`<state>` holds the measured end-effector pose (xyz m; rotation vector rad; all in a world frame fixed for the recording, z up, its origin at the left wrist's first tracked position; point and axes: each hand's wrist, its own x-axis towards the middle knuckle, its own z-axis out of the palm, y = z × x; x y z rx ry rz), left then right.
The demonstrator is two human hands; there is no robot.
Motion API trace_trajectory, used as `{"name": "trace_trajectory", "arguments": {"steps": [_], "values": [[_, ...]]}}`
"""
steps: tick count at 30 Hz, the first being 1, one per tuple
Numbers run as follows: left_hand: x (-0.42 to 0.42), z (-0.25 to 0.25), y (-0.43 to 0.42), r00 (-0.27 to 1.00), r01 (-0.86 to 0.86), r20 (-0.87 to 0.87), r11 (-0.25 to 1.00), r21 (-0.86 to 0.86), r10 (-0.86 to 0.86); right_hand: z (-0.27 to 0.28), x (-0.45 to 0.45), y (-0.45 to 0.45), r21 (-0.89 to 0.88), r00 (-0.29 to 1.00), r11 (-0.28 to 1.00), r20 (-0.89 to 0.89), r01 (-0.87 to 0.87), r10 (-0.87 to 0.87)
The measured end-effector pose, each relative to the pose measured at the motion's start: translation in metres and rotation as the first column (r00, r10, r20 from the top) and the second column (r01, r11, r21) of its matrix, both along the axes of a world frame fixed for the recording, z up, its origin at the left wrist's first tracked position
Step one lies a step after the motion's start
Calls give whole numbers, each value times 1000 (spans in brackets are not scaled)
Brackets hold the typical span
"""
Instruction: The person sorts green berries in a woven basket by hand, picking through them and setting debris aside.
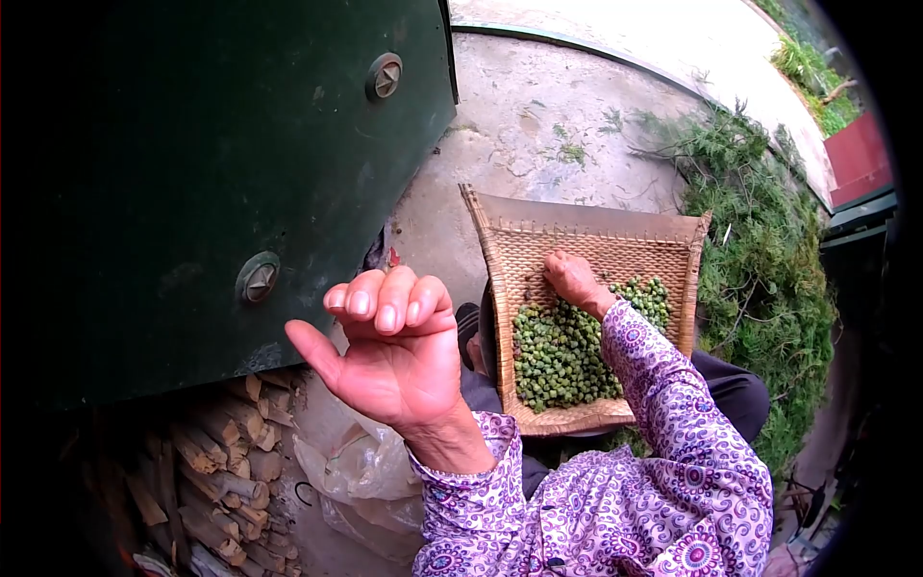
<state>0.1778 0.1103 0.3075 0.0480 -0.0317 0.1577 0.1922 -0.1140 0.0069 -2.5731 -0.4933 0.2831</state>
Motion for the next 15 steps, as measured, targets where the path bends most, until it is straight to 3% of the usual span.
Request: {"name": "trace_trajectory", "arguments": {"steps": [6, 8, 9, 10, 11, 12, 14, 15], "values": [[1, 0, 2, 1000, 1, 2, 1000, 4, -1, -8, -3, -1, -34, 993, 993, 15, 114, -113], [0, 0, 3, 1000, -3, 2, 1000, 5, 3, 1, 11, -12, 179, 991, 979, -108, 96, -78], [-1, 0, 3, 1000, -4, 6, 1000, 2, 4, 1, 22, -17, 305, 928, 912, -332, 275, -168], [-1, 0, 3, 1000, -5, 8, 1000, -1, 5, 17, 36, -21, 316, 786, 793, -541, 521, -300], [-1, -1, 3, 1000, -6, 6, 1000, -1, 6, 24, 50, -29, 542, 644, 369, -718, 755, -264], [-1, -1, 3, 1000, -4, 9, 1000, 2, 4, 36, 63, -31, 577, 544, -113, -807, 809, -228], [1, -1, 3, 1000, 4, 10, 1000, 2, -4, 40, 78, -39, 583, 498, -229, -799, 780, -338], [1, -1, 2, 1000, 8, 11, 1000, 3, -8, 41, 75, -39, 590, 553, 22, -741, 807, -381]]}}
